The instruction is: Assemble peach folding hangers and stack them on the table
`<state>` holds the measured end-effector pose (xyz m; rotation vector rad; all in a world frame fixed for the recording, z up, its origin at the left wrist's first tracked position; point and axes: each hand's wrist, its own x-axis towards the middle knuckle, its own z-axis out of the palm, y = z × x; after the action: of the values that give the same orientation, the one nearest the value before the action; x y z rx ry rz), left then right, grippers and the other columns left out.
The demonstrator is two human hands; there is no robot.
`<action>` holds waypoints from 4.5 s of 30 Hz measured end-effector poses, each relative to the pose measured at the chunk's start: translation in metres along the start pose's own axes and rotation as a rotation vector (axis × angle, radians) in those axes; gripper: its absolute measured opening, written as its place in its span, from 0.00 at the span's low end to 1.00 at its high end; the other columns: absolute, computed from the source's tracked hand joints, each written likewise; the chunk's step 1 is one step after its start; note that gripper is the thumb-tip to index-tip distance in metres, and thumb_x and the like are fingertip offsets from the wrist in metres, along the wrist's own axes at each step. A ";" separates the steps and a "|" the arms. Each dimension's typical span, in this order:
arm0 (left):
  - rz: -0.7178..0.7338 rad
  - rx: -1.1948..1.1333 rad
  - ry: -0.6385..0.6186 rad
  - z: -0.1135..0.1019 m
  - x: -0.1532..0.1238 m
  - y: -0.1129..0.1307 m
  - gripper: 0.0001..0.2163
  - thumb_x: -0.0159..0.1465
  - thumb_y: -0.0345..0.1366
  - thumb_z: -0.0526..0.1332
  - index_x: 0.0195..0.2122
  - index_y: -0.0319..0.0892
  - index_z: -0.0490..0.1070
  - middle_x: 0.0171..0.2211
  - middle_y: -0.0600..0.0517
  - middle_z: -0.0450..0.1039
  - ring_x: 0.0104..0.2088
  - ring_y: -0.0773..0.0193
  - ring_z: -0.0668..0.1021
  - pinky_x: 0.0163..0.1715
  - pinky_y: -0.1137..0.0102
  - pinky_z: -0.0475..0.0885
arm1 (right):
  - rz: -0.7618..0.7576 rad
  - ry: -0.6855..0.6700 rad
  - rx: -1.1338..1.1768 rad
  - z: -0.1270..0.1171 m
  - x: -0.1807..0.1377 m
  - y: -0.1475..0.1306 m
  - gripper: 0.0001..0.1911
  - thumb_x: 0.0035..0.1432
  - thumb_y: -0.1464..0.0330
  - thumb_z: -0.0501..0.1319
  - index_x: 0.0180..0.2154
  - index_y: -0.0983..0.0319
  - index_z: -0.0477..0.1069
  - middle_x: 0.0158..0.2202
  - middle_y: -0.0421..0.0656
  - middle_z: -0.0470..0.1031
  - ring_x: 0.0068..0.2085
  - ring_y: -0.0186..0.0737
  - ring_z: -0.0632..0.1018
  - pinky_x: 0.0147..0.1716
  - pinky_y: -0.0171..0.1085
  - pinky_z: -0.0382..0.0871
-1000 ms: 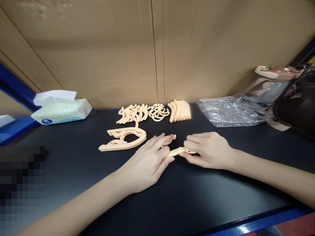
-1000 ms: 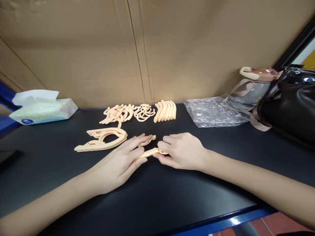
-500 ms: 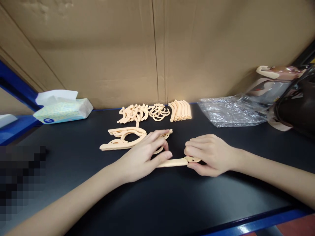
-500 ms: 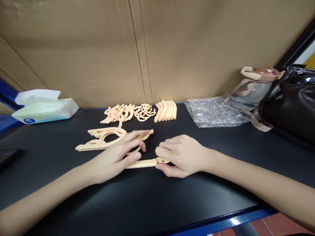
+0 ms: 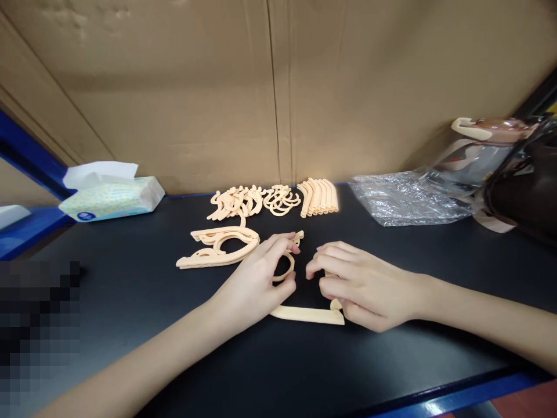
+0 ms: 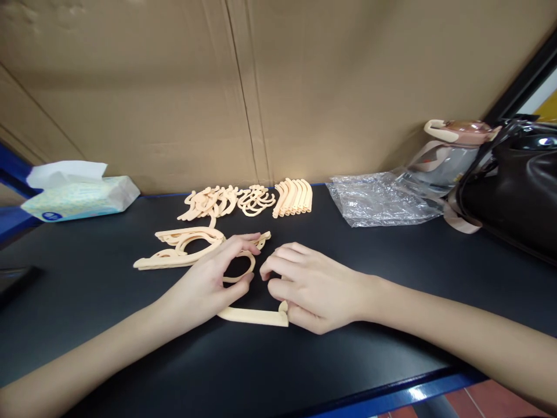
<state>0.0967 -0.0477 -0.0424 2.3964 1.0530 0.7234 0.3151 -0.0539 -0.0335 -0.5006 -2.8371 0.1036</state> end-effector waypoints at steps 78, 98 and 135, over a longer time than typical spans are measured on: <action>0.164 0.476 -0.035 0.006 0.000 -0.009 0.17 0.60 0.20 0.49 0.47 0.41 0.66 0.52 0.48 0.66 0.50 0.59 0.70 0.49 0.62 0.70 | 0.337 0.091 -0.139 0.008 -0.008 0.031 0.11 0.55 0.80 0.51 0.33 0.60 0.66 0.45 0.43 0.67 0.43 0.37 0.68 0.36 0.35 0.68; 0.126 0.384 -0.029 0.003 0.000 -0.006 0.15 0.65 0.26 0.48 0.52 0.42 0.61 0.55 0.47 0.61 0.56 0.60 0.66 0.54 0.61 0.65 | 0.497 0.259 -0.077 0.011 -0.005 0.032 0.06 0.60 0.72 0.53 0.40 0.61 0.66 0.35 0.42 0.73 0.37 0.38 0.72 0.39 0.39 0.65; 0.221 0.523 0.088 -0.019 0.004 -0.004 0.31 0.59 0.49 0.59 0.60 0.42 0.51 0.58 0.43 0.59 0.55 0.52 0.65 0.52 0.60 0.63 | 0.704 0.394 1.311 0.005 -0.002 0.031 0.12 0.57 0.61 0.60 0.29 0.64 0.68 0.22 0.35 0.56 0.23 0.28 0.57 0.24 0.32 0.50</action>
<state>0.0850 -0.0389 -0.0292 2.9883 1.1335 0.6955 0.3253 -0.0259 -0.0424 -0.9401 -1.5535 1.5858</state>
